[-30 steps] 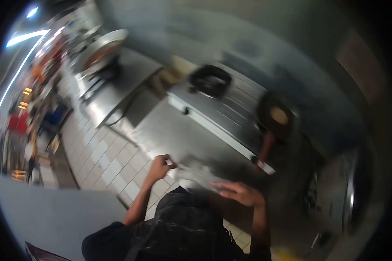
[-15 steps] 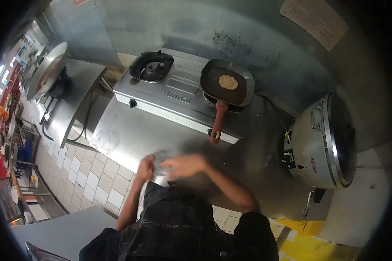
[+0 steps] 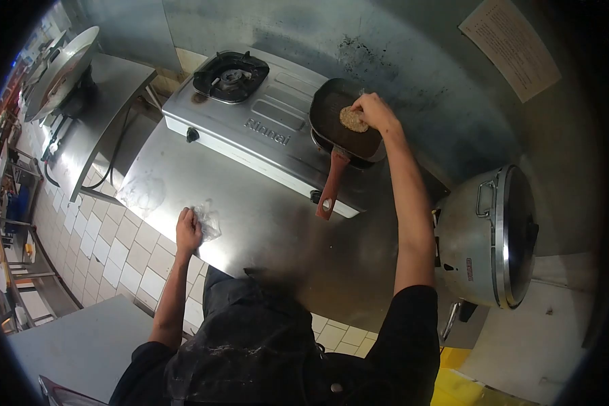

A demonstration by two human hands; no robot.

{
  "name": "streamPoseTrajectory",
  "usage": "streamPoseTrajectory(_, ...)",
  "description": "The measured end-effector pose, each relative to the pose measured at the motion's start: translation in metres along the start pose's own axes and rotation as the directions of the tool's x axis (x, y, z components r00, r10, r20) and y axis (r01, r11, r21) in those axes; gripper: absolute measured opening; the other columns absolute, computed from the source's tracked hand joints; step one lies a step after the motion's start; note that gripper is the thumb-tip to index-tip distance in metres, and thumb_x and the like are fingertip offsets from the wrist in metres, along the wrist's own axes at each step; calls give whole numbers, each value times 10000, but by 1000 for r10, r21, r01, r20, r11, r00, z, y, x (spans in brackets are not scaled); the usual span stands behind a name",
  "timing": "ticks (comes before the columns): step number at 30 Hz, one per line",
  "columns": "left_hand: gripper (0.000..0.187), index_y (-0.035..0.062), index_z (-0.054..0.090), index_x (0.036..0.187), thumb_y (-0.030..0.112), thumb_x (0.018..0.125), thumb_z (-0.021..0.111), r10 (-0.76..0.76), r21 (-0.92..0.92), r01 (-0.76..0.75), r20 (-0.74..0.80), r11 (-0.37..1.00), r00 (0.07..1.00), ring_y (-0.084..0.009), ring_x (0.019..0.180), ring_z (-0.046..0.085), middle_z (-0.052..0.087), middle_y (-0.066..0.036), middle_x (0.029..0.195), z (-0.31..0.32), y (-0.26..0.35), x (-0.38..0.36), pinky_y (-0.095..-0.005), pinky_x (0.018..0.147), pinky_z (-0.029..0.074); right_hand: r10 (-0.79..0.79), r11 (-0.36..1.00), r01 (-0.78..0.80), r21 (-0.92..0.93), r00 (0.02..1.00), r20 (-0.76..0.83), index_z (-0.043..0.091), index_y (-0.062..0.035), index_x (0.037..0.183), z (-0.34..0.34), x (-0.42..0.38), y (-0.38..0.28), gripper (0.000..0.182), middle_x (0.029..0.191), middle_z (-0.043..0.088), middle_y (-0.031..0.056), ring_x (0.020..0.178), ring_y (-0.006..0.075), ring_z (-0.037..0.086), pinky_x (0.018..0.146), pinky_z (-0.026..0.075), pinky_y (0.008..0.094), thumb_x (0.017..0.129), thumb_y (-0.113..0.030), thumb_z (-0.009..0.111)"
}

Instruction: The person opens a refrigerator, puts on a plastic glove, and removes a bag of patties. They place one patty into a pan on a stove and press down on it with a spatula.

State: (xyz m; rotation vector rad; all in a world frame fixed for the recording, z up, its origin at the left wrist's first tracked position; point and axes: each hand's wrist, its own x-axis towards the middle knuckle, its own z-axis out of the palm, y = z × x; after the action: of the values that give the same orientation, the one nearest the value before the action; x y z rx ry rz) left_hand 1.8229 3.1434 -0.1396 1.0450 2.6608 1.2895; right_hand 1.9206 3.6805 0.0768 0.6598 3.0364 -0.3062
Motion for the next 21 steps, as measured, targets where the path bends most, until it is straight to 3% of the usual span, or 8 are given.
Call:
streamPoseTrajectory(4,99,5,411,742,-33,692,488,-11,10,11,1,1000,1000,-362,703,457,423,-155,749,-2,2,0,-429,616,384,-55,996,60,-73,996,70,723,-143,1054,-2,-1,-21,408,1051,688,138,963,317,663,833,530,394,691,42,728)
streamPoseTrajectory(8,102,8,411,743,-28,687,489,-2,39,2,-7,999,1000,-360,695,460,421,-153,747,0,3,1,-428,607,386,7,1000,-6,-14,995,100,703,-108,1079,8,7,-14,442,1057,678,159,976,320,656,833,521,398,668,53,727)
streamPoseTrajectory(16,110,11,411,755,-23,691,495,0,35,1,-1,999,1000,-364,697,466,419,-155,749,0,0,3,-434,618,391,-189,982,189,-20,982,-15,710,-108,1057,20,7,4,441,1045,679,152,929,346,650,843,518,413,647,53,725)
streamPoseTrajectory(21,114,8,412,759,-22,691,499,-10,43,10,6,999,1000,-367,705,474,428,-159,755,-1,-1,1,-436,622,394,-133,991,135,-20,990,54,710,-138,1085,-1,6,3,480,1080,671,157,1023,334,629,883,507,401,640,35,756)
